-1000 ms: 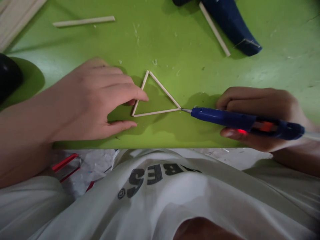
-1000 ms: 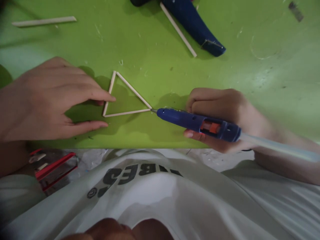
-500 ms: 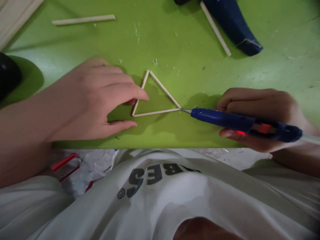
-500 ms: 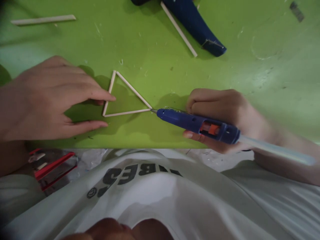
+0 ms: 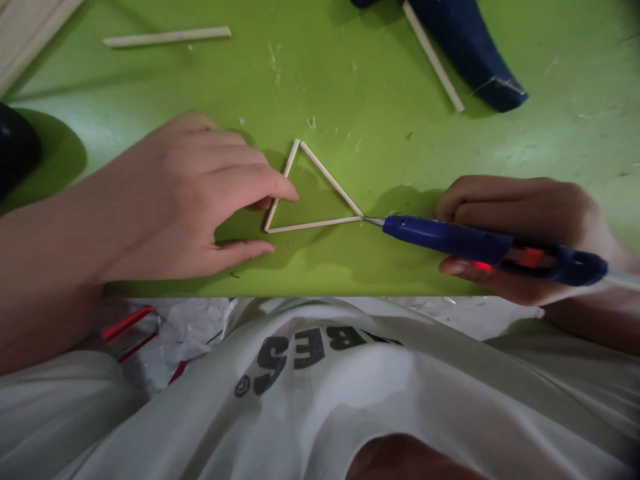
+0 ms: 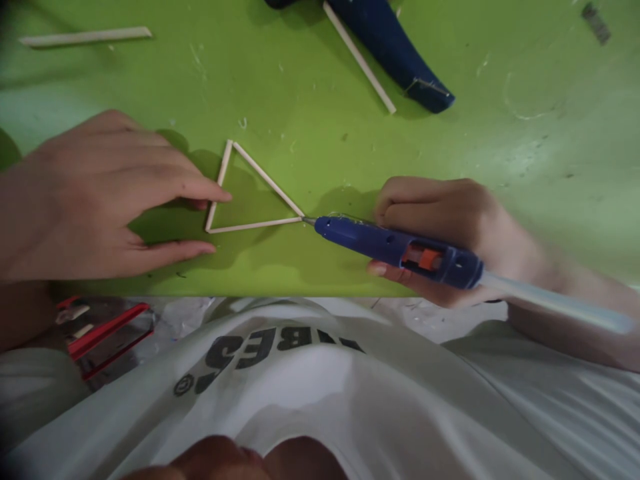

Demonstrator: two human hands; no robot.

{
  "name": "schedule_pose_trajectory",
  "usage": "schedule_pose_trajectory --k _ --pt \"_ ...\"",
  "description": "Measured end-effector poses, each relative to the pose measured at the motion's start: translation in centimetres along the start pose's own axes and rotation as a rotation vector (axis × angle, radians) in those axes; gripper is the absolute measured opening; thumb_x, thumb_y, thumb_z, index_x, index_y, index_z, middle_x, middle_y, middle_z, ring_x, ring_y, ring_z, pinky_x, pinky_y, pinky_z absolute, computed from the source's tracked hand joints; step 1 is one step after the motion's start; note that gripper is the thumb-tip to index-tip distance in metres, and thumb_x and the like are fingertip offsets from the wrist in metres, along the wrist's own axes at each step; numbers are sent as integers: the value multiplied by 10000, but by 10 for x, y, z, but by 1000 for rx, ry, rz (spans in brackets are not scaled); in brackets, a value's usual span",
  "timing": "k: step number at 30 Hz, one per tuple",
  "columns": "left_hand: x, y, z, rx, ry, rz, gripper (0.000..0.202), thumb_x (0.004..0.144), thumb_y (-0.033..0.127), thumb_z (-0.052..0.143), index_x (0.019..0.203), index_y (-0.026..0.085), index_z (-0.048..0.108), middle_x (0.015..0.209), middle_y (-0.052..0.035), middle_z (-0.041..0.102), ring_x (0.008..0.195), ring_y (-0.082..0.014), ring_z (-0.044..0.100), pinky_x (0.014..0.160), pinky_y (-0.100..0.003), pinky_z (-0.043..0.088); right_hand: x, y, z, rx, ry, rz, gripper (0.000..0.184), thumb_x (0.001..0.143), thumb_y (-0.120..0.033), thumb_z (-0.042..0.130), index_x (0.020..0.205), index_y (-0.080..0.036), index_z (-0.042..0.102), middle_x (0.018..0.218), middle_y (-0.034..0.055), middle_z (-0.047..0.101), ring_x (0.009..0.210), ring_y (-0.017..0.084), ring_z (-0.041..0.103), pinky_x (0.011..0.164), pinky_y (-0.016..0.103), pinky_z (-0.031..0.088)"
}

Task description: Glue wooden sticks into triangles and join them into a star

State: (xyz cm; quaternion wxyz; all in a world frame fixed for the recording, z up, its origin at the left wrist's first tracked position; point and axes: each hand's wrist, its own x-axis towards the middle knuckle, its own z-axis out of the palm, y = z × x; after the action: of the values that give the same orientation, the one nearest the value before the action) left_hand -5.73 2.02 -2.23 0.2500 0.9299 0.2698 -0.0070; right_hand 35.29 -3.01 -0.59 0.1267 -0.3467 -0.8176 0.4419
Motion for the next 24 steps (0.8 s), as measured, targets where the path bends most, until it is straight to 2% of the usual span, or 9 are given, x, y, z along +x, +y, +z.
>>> schedule_pose_trajectory --k 2,6,10,15,18,20,24 --pt "1 -1 0 17 16 34 460 1143 674 500 1440 365 668 1305 -7 808 1231 -305 748 1192 -532 533 0 0 0 7 8 27 187 1012 -312 827 944 -224 676 928 61 667 713 151 646 593 303 456" --pt "0 -1 0 35 39 54 486 1138 678 517 1444 334 671 1289 -10 808 1190 -300 766 1161 -545 565 -1 2 1 -13 6 -50 205 989 -297 851 938 -216 670 936 66 674 702 141 645 580 295 457" --pt "-1 -2 1 18 4 12 484 1138 687 496 1477 389 669 1318 5 801 1235 -295 756 1243 -539 532 -1 1 2 -5 6 18 180 1013 -288 818 927 -221 674 923 53 664 680 129 632 577 295 453" --pt "-3 -1 2 -14 12 -7 508 1118 671 524 1526 401 661 1351 10 796 1301 -303 754 1317 -561 506 1 0 2 0 9 -15 194 999 -290 840 927 -215 677 922 52 670 689 119 630 572 277 448" --pt "-4 1 1 -39 -12 -44 511 1104 652 534 1570 468 633 1396 35 786 1370 -309 731 1377 -508 436 1 -2 1 4 5 19 186 1015 -307 823 934 -215 682 922 55 663 696 122 628 583 281 446" --pt "-3 1 1 -35 1 -28 486 1116 656 539 1542 451 651 1376 23 789 1336 -318 739 1332 -516 464 1 -4 0 0 -8 34 177 1017 -304 815 937 -218 684 925 52 652 680 117 614 577 285 433" --pt "-1 -1 2 15 53 63 485 1145 667 549 1440 308 686 1280 -35 808 1161 -335 766 1108 -593 572 -1 -2 0 -20 -7 35 160 995 -251 802 944 -242 650 950 51 652 674 129 614 574 294 428"
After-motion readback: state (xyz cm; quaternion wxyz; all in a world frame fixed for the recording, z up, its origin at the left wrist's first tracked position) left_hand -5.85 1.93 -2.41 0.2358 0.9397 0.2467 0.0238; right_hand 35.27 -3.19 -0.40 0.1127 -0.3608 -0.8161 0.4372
